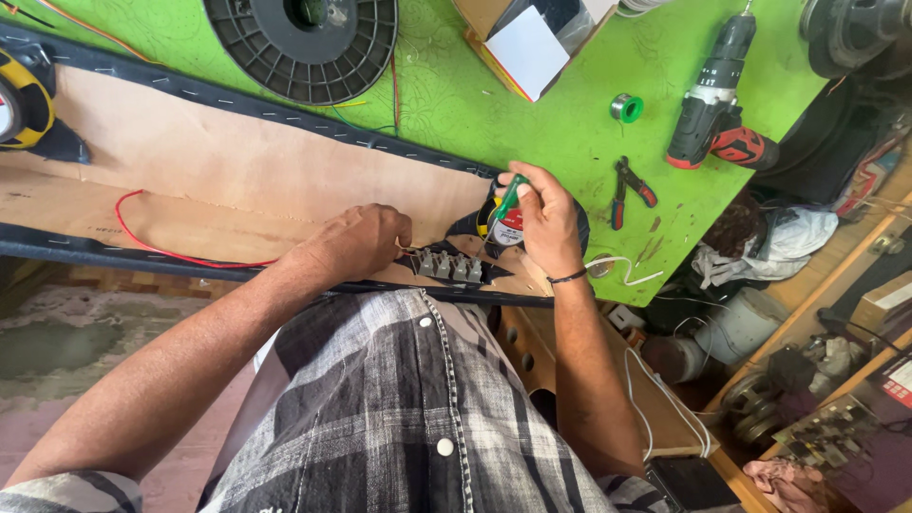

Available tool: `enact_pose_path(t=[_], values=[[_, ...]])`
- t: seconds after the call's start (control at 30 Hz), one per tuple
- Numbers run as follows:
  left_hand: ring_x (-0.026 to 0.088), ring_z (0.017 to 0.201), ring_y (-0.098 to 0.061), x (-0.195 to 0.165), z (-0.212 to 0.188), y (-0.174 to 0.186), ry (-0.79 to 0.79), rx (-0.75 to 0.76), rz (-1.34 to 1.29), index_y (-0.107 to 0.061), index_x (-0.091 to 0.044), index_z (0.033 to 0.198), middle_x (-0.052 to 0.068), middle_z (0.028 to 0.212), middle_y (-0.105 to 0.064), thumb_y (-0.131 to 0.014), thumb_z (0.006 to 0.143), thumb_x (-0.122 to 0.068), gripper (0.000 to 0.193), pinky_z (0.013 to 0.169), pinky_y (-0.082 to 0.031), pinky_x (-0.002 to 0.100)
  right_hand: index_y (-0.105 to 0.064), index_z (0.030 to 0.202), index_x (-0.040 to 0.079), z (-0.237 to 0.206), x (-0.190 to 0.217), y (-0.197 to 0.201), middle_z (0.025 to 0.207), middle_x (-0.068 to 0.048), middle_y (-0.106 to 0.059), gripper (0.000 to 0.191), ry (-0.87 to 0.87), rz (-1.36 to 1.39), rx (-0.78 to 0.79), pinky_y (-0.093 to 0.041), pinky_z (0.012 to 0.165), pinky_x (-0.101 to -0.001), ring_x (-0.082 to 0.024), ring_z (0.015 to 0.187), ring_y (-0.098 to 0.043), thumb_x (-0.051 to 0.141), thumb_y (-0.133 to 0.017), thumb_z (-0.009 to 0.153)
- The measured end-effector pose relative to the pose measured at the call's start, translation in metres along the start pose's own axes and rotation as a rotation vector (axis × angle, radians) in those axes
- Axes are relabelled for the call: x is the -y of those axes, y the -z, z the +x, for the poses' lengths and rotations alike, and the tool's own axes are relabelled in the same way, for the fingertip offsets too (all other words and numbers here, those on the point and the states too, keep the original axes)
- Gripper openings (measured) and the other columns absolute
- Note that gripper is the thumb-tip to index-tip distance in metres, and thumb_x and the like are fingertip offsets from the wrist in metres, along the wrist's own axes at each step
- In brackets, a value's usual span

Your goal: The person uses a screwdriver to connect red and white wires to a terminal block mounted on a wooden frame. They repeatedly tighten and loosen screws while adjusting wire placement.

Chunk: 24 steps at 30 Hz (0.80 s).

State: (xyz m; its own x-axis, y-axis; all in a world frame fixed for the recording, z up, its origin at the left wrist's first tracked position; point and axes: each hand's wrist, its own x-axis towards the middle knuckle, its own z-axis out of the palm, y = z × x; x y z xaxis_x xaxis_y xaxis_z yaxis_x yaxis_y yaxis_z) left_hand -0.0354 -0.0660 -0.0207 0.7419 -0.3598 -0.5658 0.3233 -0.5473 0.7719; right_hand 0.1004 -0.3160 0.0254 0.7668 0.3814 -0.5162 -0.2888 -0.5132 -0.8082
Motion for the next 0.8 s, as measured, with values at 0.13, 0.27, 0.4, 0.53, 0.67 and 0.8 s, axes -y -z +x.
enact_pose_path(t=[0.13,0.27,0.4,0.53,0.67,0.8], values=[[0.033,0.103,-0.071,0.0,0.001,-0.002,-0.001,-0.015,-0.001,-0.074,-0.013,0.096,0.013,0.105,-0.074,-0.068,0.086,-0.016,0.013,0.091,-0.055,0.044,-0.066,0.126,-0.007,0.002,0.004,-0.007,0.115,-0.017,-0.07,0.028,-0.036,-0.167,-0.069,-0.056,0.086,-0.0327,-0.025,0.099,-0.07,0.014,-0.063,0.107],[0.033,0.102,-0.071,0.001,-0.001,-0.003,0.014,-0.018,-0.015,-0.074,-0.013,0.096,0.013,0.104,-0.074,-0.067,0.087,-0.016,0.012,0.09,-0.055,0.045,-0.066,0.127,-0.008,0.001,-0.004,-0.005,0.113,-0.017,-0.073,0.03,-0.02,-0.025,-0.077,-0.058,0.089,-0.0351,-0.026,0.1,-0.071,0.016,-0.061,0.109],[0.033,0.101,-0.071,0.0,0.0,-0.003,0.005,-0.016,-0.001,-0.074,-0.013,0.096,0.013,0.104,-0.074,-0.066,0.087,-0.015,0.012,0.09,-0.055,0.045,-0.061,0.128,-0.007,-0.003,-0.025,-0.004,0.13,-0.008,-0.068,0.033,0.102,0.279,-0.003,-0.061,0.096,-0.0329,-0.019,0.11,-0.073,0.02,-0.058,0.109],[0.032,0.1,-0.072,-0.001,0.0,-0.002,0.023,0.0,0.01,-0.073,-0.013,0.099,0.014,0.104,-0.074,-0.065,0.088,-0.015,0.014,0.09,-0.056,0.044,-0.066,0.126,-0.009,0.0,-0.037,-0.005,0.109,-0.016,-0.07,0.028,0.124,0.225,-0.076,-0.057,0.09,-0.034,-0.019,0.097,-0.067,0.014,-0.066,0.111],[0.033,0.1,-0.071,-0.002,0.0,-0.001,0.019,0.001,-0.003,-0.074,-0.012,0.097,0.014,0.104,-0.074,-0.065,0.088,-0.014,0.013,0.089,-0.055,0.044,-0.061,0.13,-0.004,-0.001,-0.032,-0.006,0.11,-0.012,-0.074,0.035,0.023,0.338,-0.01,-0.06,0.092,-0.0309,-0.016,0.1,-0.072,0.024,-0.056,0.109],[0.033,0.1,-0.072,-0.001,-0.001,0.0,-0.004,-0.009,-0.001,-0.074,-0.012,0.098,0.014,0.103,-0.074,-0.065,0.087,-0.013,0.014,0.09,-0.055,0.044,-0.062,0.123,-0.009,0.0,-0.023,-0.014,0.104,-0.013,-0.068,0.025,0.025,0.153,-0.104,-0.056,0.085,-0.0311,-0.017,0.094,-0.068,0.011,-0.067,0.108]])
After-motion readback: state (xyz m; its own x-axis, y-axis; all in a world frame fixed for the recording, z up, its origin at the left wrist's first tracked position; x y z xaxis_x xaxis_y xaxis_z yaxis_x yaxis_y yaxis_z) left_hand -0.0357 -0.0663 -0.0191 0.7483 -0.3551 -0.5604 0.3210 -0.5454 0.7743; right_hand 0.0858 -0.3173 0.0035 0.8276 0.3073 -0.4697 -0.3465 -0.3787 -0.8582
